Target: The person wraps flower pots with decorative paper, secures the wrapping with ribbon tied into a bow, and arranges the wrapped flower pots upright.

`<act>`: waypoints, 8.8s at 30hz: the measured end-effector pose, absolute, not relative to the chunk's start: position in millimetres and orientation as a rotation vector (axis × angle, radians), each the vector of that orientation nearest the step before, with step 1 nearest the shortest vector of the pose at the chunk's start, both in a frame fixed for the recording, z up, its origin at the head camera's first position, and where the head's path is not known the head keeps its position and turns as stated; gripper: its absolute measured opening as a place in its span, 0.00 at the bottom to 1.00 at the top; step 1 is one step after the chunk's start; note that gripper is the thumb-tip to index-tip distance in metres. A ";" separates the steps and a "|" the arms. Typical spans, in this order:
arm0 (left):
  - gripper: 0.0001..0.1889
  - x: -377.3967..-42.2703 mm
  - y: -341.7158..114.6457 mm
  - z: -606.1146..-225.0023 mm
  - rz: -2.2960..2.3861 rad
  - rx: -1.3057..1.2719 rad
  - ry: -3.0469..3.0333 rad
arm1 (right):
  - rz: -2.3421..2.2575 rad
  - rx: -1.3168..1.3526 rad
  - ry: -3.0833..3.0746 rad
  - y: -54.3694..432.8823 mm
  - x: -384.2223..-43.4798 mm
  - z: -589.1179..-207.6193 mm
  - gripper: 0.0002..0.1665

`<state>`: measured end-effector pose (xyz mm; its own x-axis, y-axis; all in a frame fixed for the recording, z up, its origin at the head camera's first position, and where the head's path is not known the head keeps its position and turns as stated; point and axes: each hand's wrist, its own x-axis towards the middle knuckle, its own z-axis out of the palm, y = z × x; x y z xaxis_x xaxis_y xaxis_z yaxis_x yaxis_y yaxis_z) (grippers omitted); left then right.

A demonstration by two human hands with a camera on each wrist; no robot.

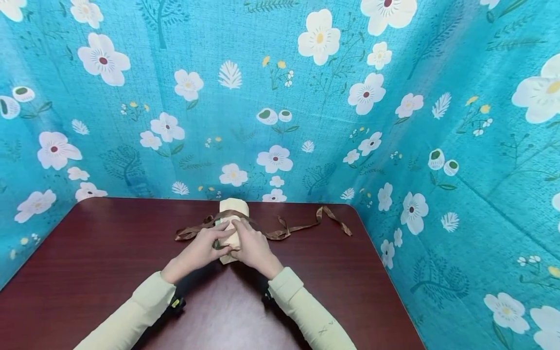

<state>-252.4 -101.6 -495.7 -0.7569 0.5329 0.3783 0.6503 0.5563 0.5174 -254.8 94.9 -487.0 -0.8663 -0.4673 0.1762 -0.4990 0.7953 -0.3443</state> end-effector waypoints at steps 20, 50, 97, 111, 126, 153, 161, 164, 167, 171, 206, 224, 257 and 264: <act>0.23 -250.2 -93.1 -491.7 -1.074 -0.913 -2.632 | 1.046 0.470 -2.934 127.9 -316.3 -489.7 0.32; 0.23 -249.4 -94.6 -491.7 -1.024 -0.877 -2.627 | 1.476 0.684 -2.366 194.4 -321.1 -404.0 0.08; 0.24 -250.2 -97.4 -492.0 -1.098 -0.862 -2.632 | 1.015 0.177 -3.329 299.9 -338.1 -502.6 0.10; 0.24 -245.4 -92.5 -494.7 -1.000 -0.804 -2.671 | 1.492 0.392 -3.081 288.1 -303.3 -458.2 0.12; 0.24 -246.9 -93.0 -492.2 -1.025 -0.798 -2.649 | 1.615 0.775 -2.712 232.0 -314.6 -390.0 0.19; 0.22 -244.0 -88.5 -493.8 -0.875 -0.837 -2.615 | 1.635 0.974 -2.306 149.4 -318.9 -315.5 0.15; 0.22 -242.1 -86.4 -498.3 -0.830 -0.842 -2.529 | 1.538 1.056 -2.457 120.4 -329.4 -291.7 0.18; 0.22 -241.9 -86.1 -498.5 -0.830 -0.844 -2.542 | 1.539 1.081 -2.463 108.3 -333.7 -283.1 0.20; 0.22 -242.2 -85.4 -497.9 -0.834 -0.852 -2.572 | 1.521 1.133 -2.437 94.5 -338.7 -274.4 0.22; 0.21 -242.2 -84.3 -497.8 -0.840 -0.859 -2.598 | 1.495 1.204 -2.420 72.9 -343.5 -262.5 0.24; 0.13 -242.1 -86.6 -500.3 -0.760 -0.919 -2.474 | 0.751 1.826 -3.075 -74.5 -300.9 -307.2 0.34; 0.22 -241.3 -90.7 -496.2 -0.860 -0.817 -2.594 | 0.833 1.306 -3.113 66.0 -361.5 -391.9 0.22; 0.25 -241.3 -93.7 -498.9 -1.136 -0.677 -2.661 | 1.151 0.930 -2.921 133.4 -350.5 -474.0 0.08; 0.25 -241.1 -92.8 -497.9 -1.127 -0.684 -2.647 | 1.143 0.904 -2.909 140.1 -348.1 -477.8 0.05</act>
<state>-241.1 -92.8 -497.9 -0.8771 0.3406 0.3386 0.4801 0.6059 0.6344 -348.1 140.1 -477.8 -0.8398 -0.5346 0.0948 -0.4562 0.6000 -0.6572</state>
